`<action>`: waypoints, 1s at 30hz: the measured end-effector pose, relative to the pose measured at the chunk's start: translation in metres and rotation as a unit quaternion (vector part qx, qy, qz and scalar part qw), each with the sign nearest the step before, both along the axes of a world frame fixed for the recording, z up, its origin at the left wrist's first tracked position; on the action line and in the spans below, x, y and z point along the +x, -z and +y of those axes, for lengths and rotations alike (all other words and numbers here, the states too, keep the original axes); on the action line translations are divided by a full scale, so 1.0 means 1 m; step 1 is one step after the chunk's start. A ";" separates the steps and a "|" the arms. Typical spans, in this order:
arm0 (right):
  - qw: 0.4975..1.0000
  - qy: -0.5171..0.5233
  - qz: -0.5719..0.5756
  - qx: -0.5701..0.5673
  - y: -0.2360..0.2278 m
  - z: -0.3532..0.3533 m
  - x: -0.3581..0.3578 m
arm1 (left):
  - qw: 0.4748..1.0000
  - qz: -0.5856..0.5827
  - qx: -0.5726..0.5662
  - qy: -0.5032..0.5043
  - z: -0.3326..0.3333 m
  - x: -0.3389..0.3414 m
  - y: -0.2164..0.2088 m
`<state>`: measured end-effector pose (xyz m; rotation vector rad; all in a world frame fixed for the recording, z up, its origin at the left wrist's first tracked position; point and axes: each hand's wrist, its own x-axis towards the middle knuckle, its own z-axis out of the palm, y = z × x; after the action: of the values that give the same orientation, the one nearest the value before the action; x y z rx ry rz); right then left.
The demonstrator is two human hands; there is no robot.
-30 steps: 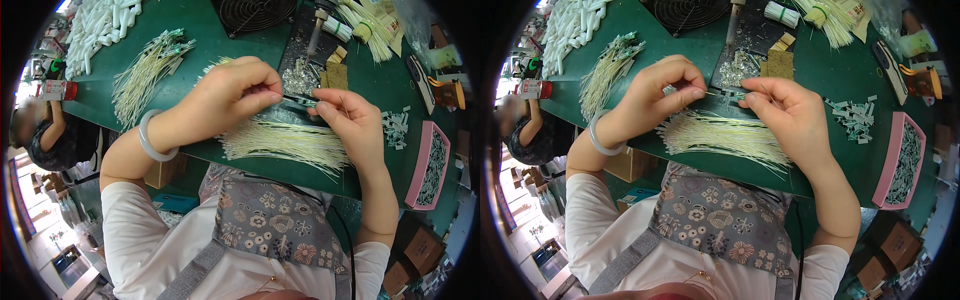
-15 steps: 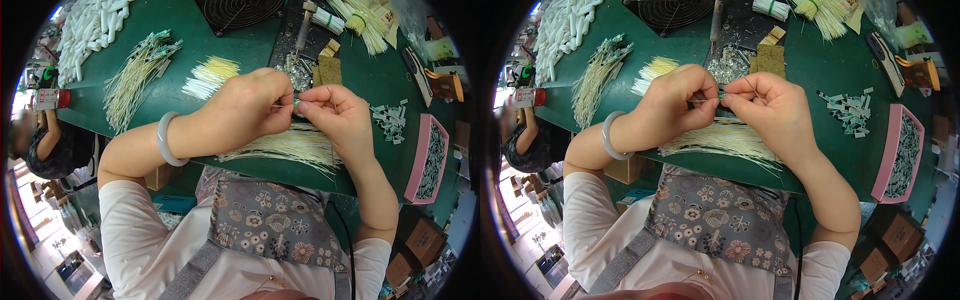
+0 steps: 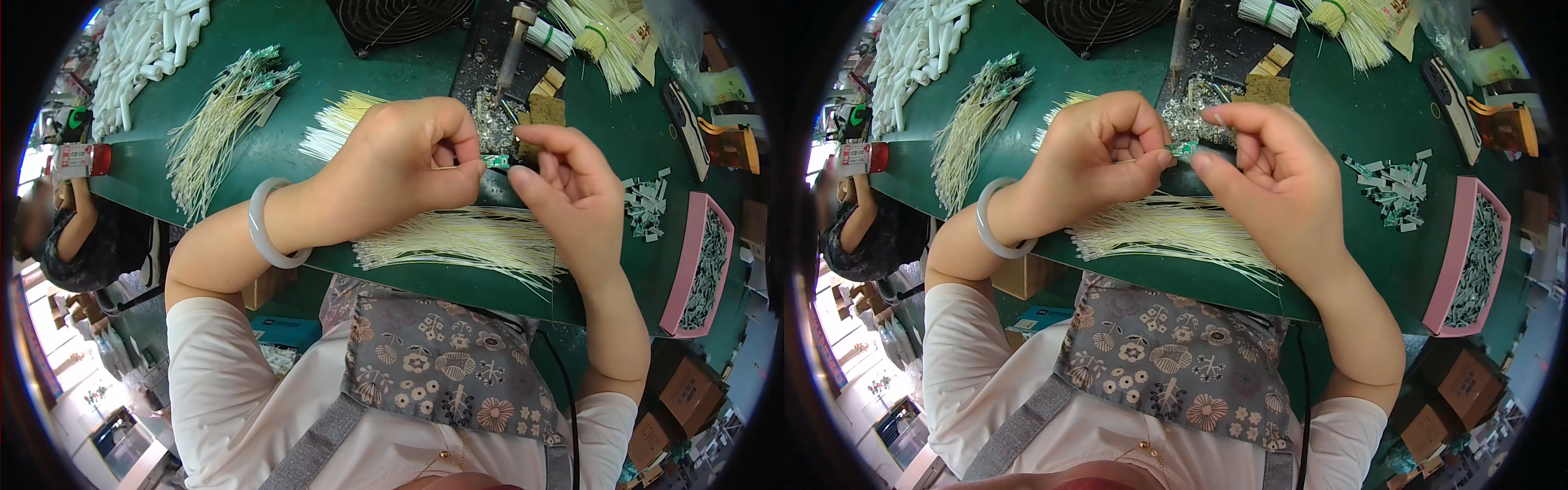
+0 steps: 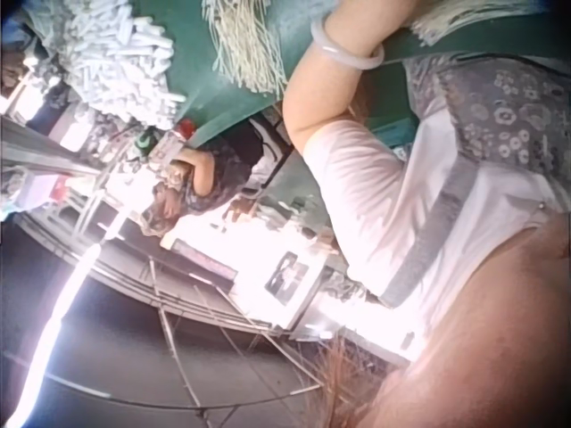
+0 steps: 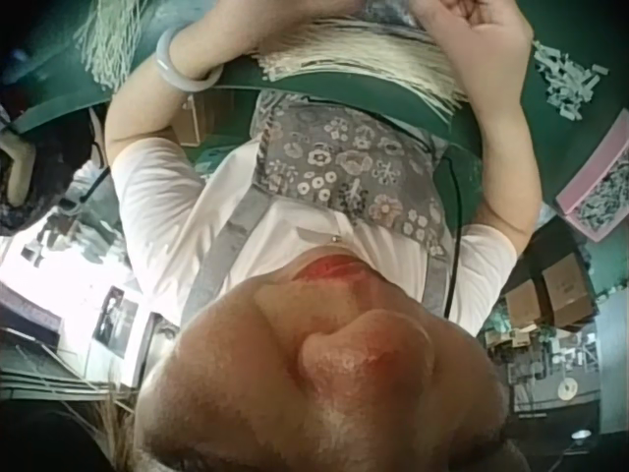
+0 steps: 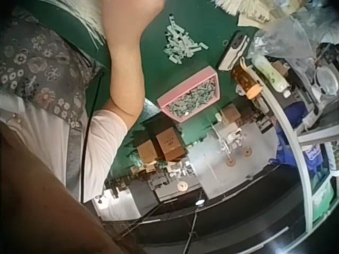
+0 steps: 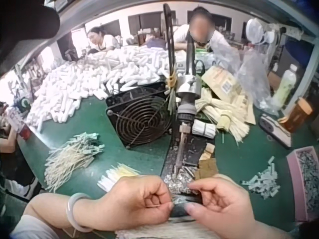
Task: Soldering thin white wires onto small green circuit boards at an assembly station.
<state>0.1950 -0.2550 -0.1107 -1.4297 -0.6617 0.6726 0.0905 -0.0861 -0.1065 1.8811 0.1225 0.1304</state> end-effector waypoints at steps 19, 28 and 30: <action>0.962 0.044 -0.256 -0.081 0.000 0.008 -0.004 | 0.994 -0.062 0.087 -0.024 -0.002 0.006 0.007; 0.966 0.055 -0.242 -0.073 0.002 0.008 -0.002 | 0.993 -0.067 0.095 -0.016 -0.003 0.007 0.004; 0.983 0.054 -0.161 -0.072 0.003 0.008 -0.002 | 0.998 -0.029 0.054 -0.013 -0.003 0.007 0.001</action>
<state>0.1931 -0.2469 -0.1141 -1.7170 -0.7917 0.4139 0.0974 -0.0888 -0.1080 1.9818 0.1024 0.2138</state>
